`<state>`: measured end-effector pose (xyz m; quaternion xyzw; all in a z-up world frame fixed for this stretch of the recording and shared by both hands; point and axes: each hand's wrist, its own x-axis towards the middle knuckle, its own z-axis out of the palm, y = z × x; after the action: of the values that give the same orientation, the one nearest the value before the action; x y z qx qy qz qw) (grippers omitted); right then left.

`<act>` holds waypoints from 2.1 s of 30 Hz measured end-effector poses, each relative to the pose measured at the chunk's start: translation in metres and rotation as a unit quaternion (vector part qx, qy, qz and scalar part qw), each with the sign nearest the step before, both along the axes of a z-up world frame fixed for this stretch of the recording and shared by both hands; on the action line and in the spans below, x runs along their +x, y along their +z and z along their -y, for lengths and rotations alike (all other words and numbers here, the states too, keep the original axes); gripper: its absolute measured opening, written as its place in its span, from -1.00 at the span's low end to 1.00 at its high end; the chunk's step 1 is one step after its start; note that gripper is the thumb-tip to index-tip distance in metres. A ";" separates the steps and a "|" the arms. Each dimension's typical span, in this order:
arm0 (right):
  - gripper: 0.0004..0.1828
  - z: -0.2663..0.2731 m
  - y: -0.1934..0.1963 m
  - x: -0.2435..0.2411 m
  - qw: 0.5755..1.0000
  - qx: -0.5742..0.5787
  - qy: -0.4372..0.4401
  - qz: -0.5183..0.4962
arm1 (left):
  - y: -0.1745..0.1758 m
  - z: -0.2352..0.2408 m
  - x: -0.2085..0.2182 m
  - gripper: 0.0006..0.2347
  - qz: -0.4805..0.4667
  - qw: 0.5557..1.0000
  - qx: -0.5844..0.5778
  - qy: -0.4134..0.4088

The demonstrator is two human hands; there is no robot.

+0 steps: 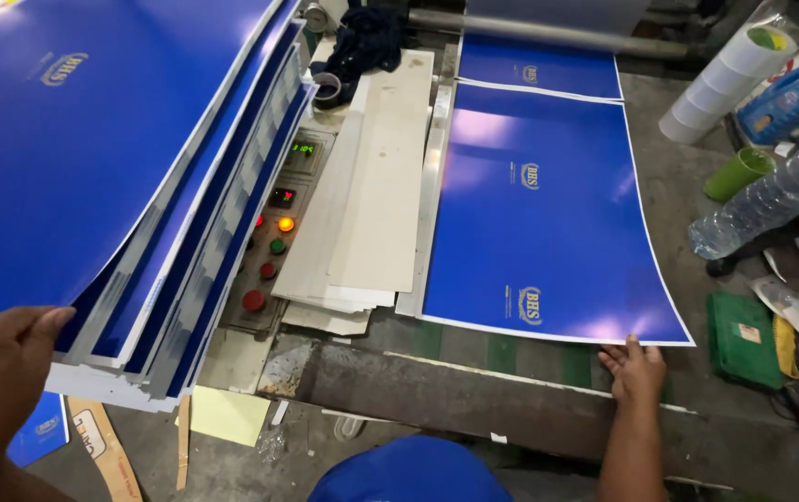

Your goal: Manually moving and aligning large printed blue sheets at a machine station.

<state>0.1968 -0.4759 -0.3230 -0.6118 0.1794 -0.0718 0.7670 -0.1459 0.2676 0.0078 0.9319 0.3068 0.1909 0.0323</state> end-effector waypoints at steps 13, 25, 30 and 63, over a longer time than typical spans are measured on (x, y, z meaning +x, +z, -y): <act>-0.44 -0.036 -0.031 -0.053 0.995 0.009 0.091 -0.037 | -0.013 -0.074 0.014 -0.86 0.105 0.986 0.058 -0.112; -0.42 -0.240 0.089 -0.125 0.910 -0.093 0.404 -0.023 | -0.021 0.252 0.144 -0.91 0.184 0.890 -0.171 -0.379; -0.45 -0.263 0.117 -0.155 0.806 -0.054 0.581 0.103 | -0.070 0.302 0.153 -0.86 0.132 0.854 -0.218 -0.453; -0.54 0.058 -0.011 -0.133 0.995 -0.086 0.041 0.036 | -0.006 0.080 -0.010 -0.42 0.027 0.987 0.145 0.058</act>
<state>0.0636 -0.5340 -0.3336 -0.6797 0.1200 -0.0773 0.7195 -0.1563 0.1875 0.0018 0.9019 0.3286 0.2597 -0.1060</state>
